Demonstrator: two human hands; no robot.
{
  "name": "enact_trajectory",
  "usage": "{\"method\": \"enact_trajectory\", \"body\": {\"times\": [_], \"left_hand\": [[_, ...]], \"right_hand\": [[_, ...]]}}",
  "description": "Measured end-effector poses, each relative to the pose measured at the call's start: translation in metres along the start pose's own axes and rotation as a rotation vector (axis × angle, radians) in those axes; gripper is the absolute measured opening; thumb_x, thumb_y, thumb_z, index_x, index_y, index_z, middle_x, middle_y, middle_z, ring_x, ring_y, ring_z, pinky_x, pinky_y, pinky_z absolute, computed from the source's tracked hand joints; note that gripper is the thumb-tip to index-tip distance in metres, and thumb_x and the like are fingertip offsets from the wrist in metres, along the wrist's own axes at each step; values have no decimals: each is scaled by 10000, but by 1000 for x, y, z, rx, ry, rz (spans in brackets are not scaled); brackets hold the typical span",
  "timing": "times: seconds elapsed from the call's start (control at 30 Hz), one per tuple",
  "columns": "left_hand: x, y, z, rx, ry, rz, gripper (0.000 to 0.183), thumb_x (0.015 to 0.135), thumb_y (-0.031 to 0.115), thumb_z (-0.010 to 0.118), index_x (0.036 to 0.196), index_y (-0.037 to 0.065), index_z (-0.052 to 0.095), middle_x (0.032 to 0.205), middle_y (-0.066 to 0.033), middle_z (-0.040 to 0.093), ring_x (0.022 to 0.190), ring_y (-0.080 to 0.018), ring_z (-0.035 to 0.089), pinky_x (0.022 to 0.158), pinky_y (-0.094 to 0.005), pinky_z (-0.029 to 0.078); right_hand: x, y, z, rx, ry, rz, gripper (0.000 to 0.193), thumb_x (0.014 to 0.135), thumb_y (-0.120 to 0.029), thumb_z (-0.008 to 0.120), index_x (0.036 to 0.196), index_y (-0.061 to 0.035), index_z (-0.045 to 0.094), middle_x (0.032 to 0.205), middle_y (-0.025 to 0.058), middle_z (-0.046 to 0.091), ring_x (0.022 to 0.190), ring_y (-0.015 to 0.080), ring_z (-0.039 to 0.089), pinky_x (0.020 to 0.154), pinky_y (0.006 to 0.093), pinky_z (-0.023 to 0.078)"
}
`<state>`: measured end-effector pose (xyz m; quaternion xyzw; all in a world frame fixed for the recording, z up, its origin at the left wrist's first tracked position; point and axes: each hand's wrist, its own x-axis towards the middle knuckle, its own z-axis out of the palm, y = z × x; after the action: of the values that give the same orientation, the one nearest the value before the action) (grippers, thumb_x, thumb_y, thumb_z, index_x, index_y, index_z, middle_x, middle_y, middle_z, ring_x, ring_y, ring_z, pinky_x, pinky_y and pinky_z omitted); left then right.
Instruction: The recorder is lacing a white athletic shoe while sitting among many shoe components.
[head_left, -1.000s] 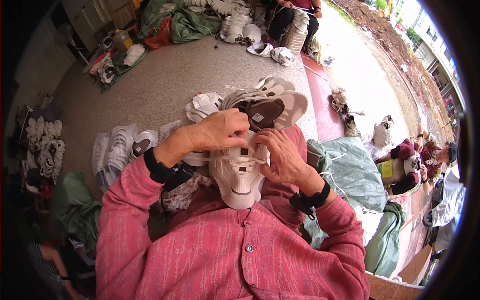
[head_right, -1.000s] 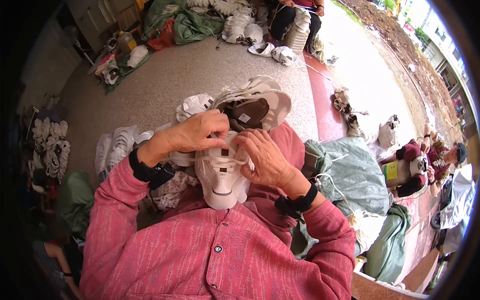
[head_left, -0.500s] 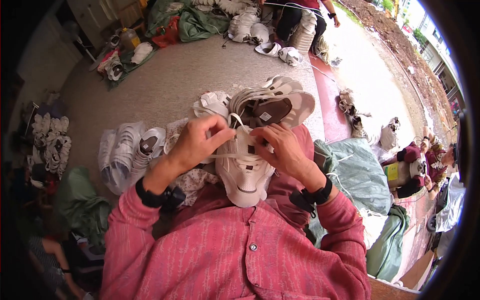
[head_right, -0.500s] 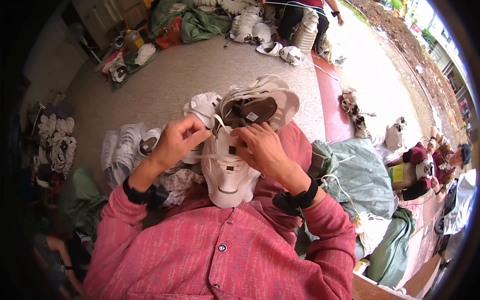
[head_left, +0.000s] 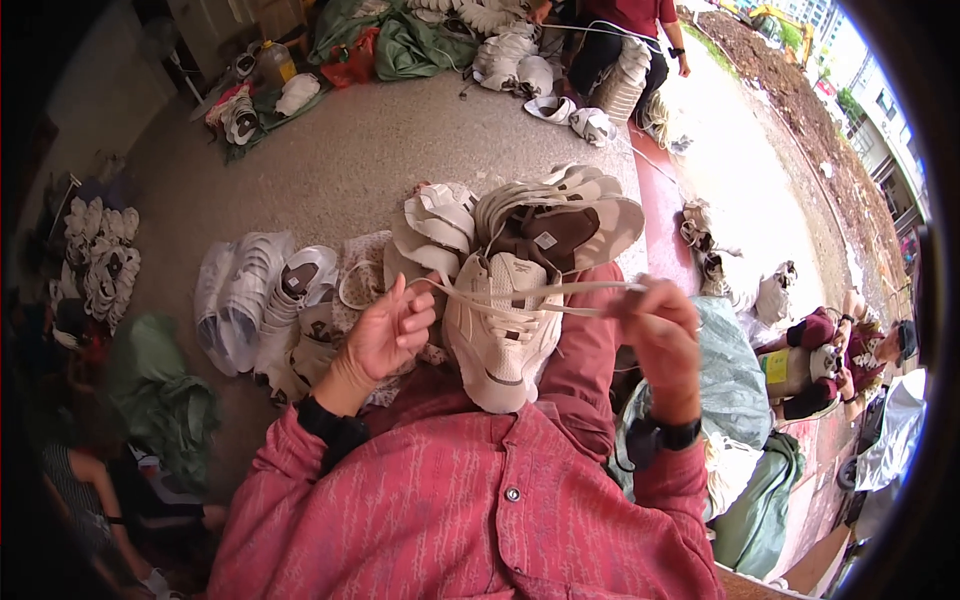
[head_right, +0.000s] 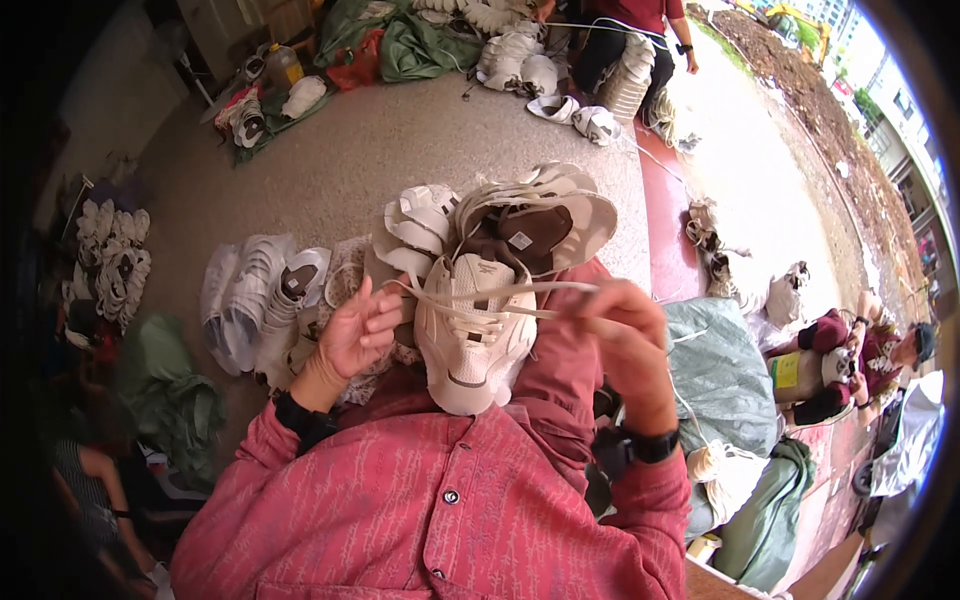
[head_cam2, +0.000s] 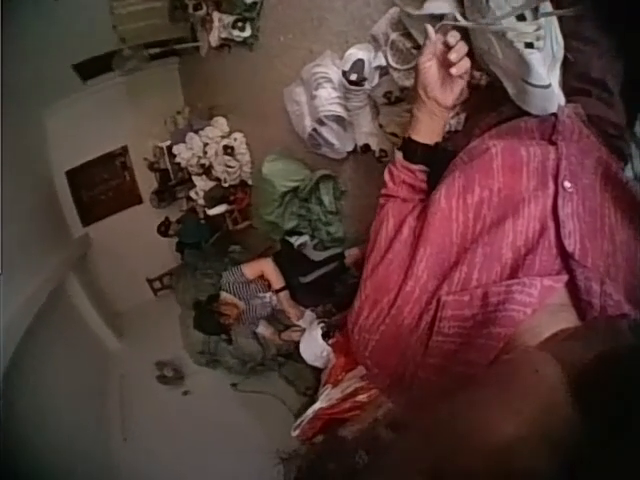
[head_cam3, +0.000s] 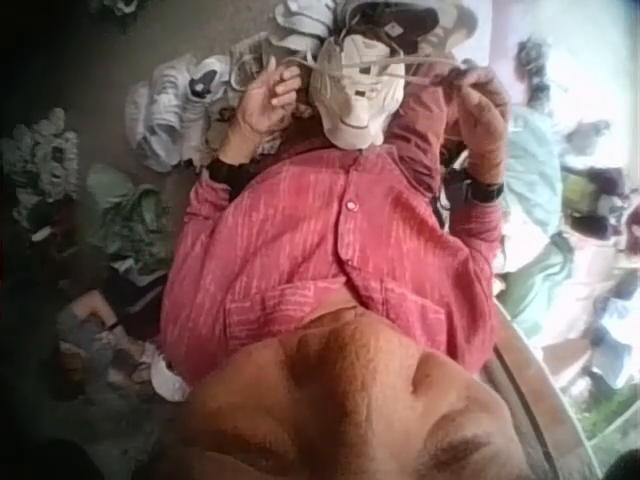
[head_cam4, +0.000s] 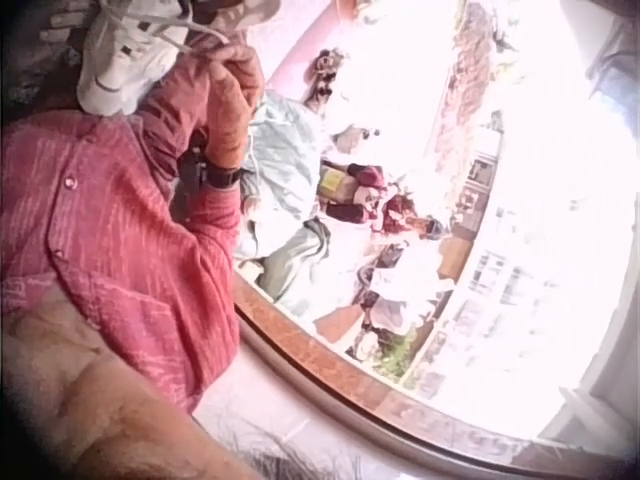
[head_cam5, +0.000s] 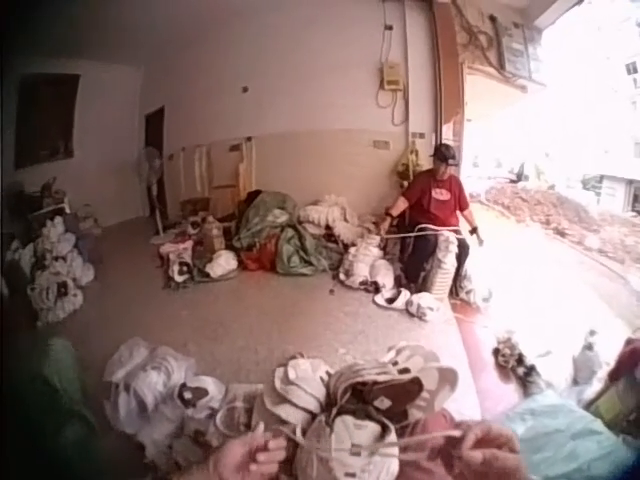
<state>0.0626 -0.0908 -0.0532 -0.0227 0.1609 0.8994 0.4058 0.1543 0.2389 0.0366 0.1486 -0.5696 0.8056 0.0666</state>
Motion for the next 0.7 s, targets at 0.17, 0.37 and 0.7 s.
{"method": "enact_trajectory", "body": {"times": [0.17, 0.37, 0.7], "left_hand": [[14, 42, -15, -9, -24, 276, 195, 1001, 181, 513, 1146, 55, 544, 726, 14, 486, 588, -86, 472, 466, -218, 411], [-40, 146, -1, 444, 98, 765, 212, 968, 191, 581, 1093, 19, 568, 791, 5, 555, 672, -90, 516, 605, -204, 454], [-123, 206, 27, 307, -206, 745, 338, 1027, 155, 443, 1294, -53, 453, 736, 0, 387, 621, -105, 397, 564, -216, 413]], "right_hand": [[-76, -41, -79, 103, 289, -361, 63, 859, -103, 501, 885, -73, 453, 689, 16, 382, 635, 158, 390, 743, 369, 354], [-203, -51, -161, -222, 656, 113, 219, 948, -234, 491, 915, -27, 554, 632, 30, 488, 551, 138, 492, 620, 310, 452], [-86, 14, -91, -804, 442, 478, 190, 940, -159, 592, 899, 14, 660, 631, 36, 608, 488, 91, 556, 456, 223, 417]]}}
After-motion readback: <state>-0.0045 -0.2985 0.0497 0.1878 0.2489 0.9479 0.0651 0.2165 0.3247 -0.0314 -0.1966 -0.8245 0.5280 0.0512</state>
